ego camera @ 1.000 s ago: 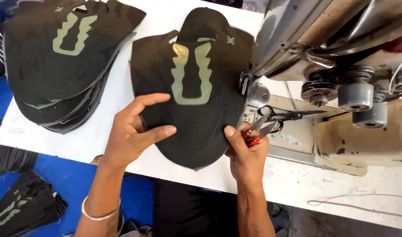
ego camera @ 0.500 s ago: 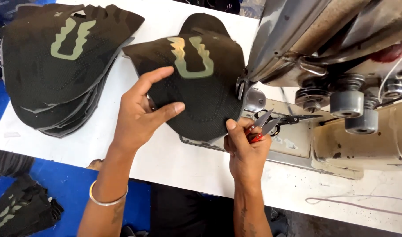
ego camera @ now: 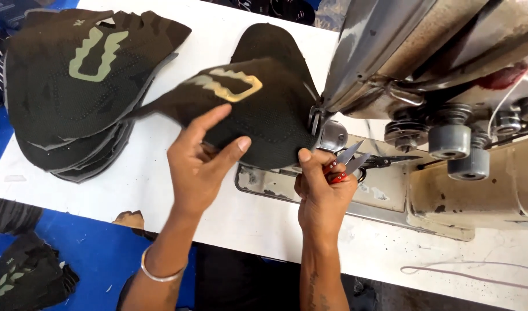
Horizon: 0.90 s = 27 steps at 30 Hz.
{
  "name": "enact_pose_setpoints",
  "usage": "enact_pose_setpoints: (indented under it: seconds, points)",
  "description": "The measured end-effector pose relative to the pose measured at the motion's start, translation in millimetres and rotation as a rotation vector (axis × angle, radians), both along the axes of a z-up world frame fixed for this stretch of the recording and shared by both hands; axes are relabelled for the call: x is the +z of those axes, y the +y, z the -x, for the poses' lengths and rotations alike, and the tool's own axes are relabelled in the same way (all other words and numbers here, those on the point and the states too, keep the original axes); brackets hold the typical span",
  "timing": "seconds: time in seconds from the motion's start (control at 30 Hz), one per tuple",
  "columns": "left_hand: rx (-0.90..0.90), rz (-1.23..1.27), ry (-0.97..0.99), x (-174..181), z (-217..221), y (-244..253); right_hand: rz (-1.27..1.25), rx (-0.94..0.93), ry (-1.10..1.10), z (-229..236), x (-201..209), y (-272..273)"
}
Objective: The recorder uses an industrial sewing machine to stitch together components of shoe uppers, occasionally using snips to trim thread.
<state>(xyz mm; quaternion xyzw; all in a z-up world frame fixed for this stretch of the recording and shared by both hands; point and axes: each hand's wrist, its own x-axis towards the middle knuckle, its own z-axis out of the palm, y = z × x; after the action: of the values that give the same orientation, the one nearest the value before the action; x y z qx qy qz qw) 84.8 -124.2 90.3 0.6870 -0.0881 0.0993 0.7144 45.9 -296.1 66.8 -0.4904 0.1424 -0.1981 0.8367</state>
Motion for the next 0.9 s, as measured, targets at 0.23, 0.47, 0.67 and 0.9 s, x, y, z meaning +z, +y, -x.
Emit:
enact_pose_setpoints:
  seconds: [0.23,0.47,0.67,0.9]
  points:
    - [0.203,-0.103,0.024,-24.3,37.9,-17.0,-0.002,-0.018,0.018,0.1,0.7,0.1]
    - [0.235,-0.158,-0.132,-55.0,71.8,-46.4,-0.021,0.018,0.011,0.1,-0.7,-4.4]
    - [-0.02,-0.365,-0.26,-70.9,89.2,-64.8,0.042,0.061,0.049,2.2,1.5,-9.8]
    - [0.024,-0.681,-0.399,-85.7,88.9,-75.7,0.194,0.105,0.129,2.1,1.1,-17.4]
